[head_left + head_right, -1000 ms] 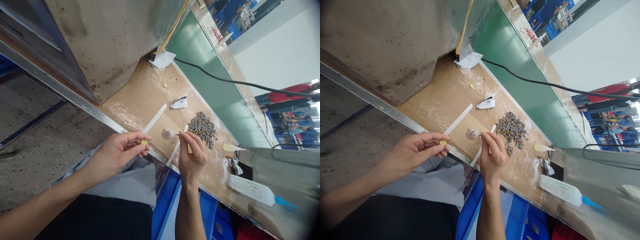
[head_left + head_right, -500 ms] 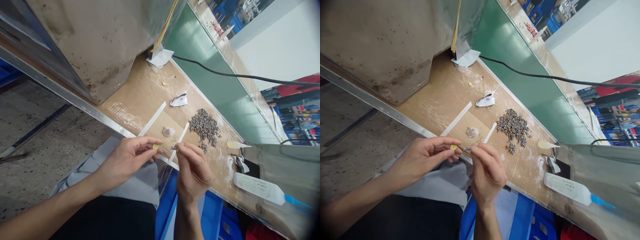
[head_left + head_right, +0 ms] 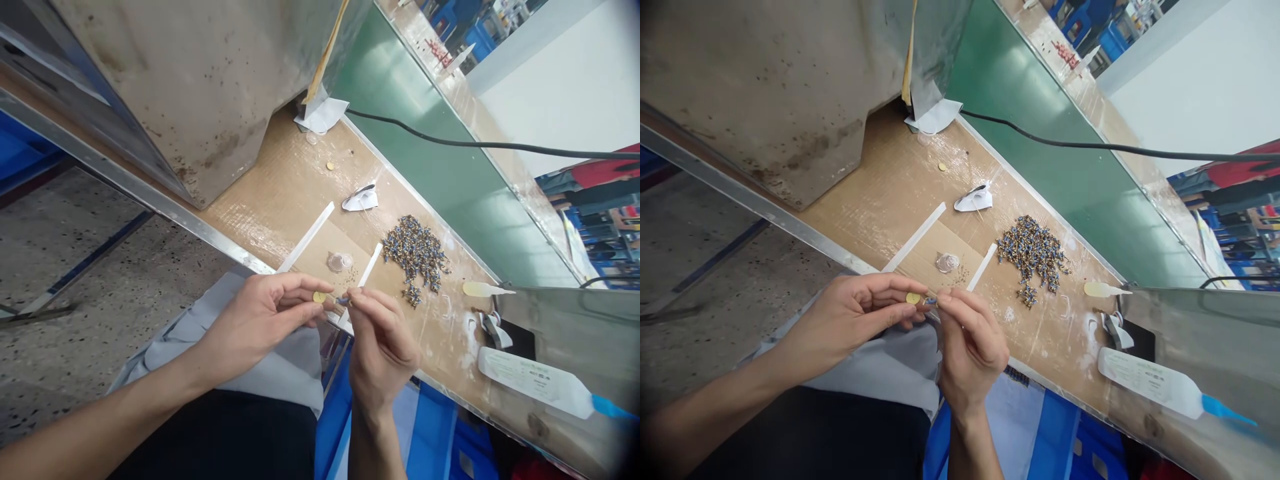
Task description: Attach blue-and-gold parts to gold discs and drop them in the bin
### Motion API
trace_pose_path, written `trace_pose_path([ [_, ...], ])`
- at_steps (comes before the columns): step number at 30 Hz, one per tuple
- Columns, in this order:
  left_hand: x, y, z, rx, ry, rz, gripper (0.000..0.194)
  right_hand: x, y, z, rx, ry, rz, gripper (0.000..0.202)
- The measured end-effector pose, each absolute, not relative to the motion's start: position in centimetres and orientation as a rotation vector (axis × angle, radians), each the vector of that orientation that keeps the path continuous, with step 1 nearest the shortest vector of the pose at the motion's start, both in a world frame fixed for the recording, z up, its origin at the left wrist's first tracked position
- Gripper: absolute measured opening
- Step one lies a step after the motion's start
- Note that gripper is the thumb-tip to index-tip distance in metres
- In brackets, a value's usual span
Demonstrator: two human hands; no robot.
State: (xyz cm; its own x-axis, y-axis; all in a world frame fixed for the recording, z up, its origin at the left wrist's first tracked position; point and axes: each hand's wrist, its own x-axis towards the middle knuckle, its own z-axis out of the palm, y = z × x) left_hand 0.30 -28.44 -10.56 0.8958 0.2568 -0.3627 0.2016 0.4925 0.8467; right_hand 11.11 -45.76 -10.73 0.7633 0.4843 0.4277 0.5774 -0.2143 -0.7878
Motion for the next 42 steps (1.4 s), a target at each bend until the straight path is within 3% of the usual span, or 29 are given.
trace_pose_path([
  [17, 0.3, -30.0, -11.1, 1.477, 0.557, 0.341, 0.018, 9.2, -45.6, -11.2, -1.825, -0.746, -0.031, 0.026],
  [33, 0.4, -30.1, -11.1, 1.568, 0.519, 0.390, 0.022, 9.3, -45.5, -10.9, -1.866, -0.826, -0.086, 0.024],
  [42, 0.3, -30.3, -11.1, 1.595, 0.525, 0.381, 0.016, 9.0, -45.2, -10.7, -1.866, -0.989, -0.245, 0.033],
])
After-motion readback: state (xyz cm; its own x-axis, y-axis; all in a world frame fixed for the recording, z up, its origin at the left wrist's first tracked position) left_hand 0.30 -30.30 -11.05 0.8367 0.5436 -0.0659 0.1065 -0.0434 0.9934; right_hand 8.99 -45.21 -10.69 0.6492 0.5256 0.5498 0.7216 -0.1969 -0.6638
